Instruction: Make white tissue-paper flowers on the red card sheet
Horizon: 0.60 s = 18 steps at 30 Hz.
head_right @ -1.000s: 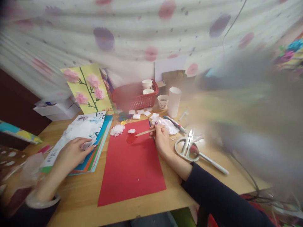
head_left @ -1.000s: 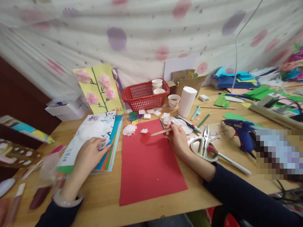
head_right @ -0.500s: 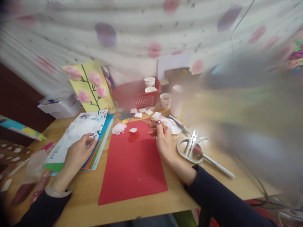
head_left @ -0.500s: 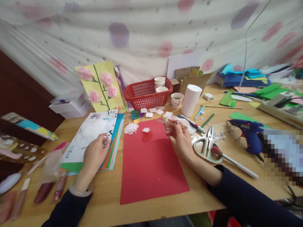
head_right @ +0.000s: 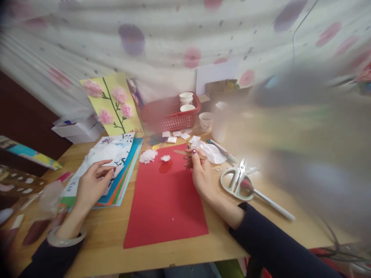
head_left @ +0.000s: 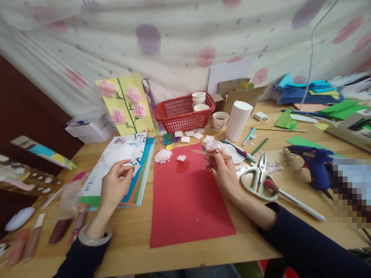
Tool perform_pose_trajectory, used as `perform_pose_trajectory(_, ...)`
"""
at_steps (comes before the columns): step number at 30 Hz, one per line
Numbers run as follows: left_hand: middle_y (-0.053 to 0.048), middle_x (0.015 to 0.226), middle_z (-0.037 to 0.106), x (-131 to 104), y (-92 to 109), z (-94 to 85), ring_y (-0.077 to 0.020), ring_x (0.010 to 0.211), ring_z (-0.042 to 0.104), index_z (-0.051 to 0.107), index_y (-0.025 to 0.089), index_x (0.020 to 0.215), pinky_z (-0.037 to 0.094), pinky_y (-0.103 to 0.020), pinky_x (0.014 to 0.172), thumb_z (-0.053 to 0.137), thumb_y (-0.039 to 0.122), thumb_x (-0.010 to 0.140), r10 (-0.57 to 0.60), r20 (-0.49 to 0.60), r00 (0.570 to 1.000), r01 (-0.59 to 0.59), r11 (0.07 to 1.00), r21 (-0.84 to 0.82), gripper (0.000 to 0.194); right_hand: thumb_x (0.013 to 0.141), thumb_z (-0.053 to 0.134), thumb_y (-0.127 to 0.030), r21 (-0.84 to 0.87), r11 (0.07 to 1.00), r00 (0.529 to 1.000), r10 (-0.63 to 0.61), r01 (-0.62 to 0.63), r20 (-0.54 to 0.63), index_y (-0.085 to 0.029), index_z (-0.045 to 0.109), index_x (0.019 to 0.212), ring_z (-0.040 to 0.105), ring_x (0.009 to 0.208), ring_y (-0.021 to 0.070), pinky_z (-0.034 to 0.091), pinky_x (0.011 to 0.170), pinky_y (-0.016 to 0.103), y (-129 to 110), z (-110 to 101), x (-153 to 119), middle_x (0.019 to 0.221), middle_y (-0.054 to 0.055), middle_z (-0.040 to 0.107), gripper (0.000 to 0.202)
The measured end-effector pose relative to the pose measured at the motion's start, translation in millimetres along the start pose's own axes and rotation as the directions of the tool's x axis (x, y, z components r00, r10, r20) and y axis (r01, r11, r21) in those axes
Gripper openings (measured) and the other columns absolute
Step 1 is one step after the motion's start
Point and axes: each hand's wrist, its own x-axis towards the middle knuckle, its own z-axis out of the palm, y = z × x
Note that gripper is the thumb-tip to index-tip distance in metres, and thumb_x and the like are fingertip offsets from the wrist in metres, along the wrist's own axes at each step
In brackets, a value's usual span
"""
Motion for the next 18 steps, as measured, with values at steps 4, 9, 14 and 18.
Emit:
perform_pose_trajectory(4, -0.009, 0.093, 0.077, -1, 15, 1.9, -0.0253, 0.09, 0.072, 0.061, 0.018, 0.11, 0.056, -0.036, 0.079, 0.068, 0.047, 0.07, -0.049, 0.153, 0.987, 0.091, 0.956, -0.28, 0.05, 0.089, 0.055, -0.057, -0.075, 0.996, 0.999, -0.036, 0.039, 0.036, -0.02, 0.066, 0.087, 0.053, 0.059, 0.0135, 0.044, 0.059, 0.028, -1, 1, -1, 0.069, 0.0, 0.058, 0.039)
perform_pose_trajectory(9, -0.01, 0.098, 0.076, 1, 30, 6.0, -0.0262, 0.099, 0.07, 0.065, 0.019, 0.096, 0.054, -0.039, 0.088, 0.069, 0.044, 0.067, 0.005, 0.283, 0.959, 0.104, 0.925, -0.365, 0.038, 0.095, 0.045, -0.056, -0.255, 0.947, 0.972, -0.154, 0.196, 0.177, -0.02, 0.064, 0.078, 0.055, 0.063, 0.0158, 0.043, 0.064, 0.03, 0, 2, 1, 0.068, 0.001, 0.057, 0.044)
perform_pose_trajectory(14, -0.011, 0.1, 0.075, -3, 25, 16.9, -0.0253, 0.092, 0.071, 0.064, 0.018, 0.098, 0.056, -0.04, 0.082, 0.063, 0.043, 0.073, 0.058, 0.426, 0.903, 0.106, 0.93, -0.351, 0.036, 0.097, 0.042, -0.052, -0.349, 0.893, 0.943, -0.196, 0.285, 0.268, -0.021, 0.061, 0.074, 0.054, 0.067, 0.0164, 0.042, 0.067, 0.029, 2, 8, 4, 0.071, 0.001, 0.057, 0.044)
perform_pose_trajectory(18, -0.01, 0.092, 0.073, -7, 22, 23.3, -0.0223, 0.081, 0.071, 0.058, 0.017, 0.105, 0.057, -0.039, 0.074, 0.058, 0.044, 0.077, 0.04, 0.543, 0.839, 0.176, 0.924, -0.338, 0.039, 0.098, 0.042, -0.051, -0.384, 0.876, 0.942, -0.196, 0.293, 0.272, -0.021, 0.061, 0.076, 0.054, 0.07, 0.0177, 0.041, 0.067, 0.029, 3, 14, 4, 0.072, 0.002, 0.058, 0.041)
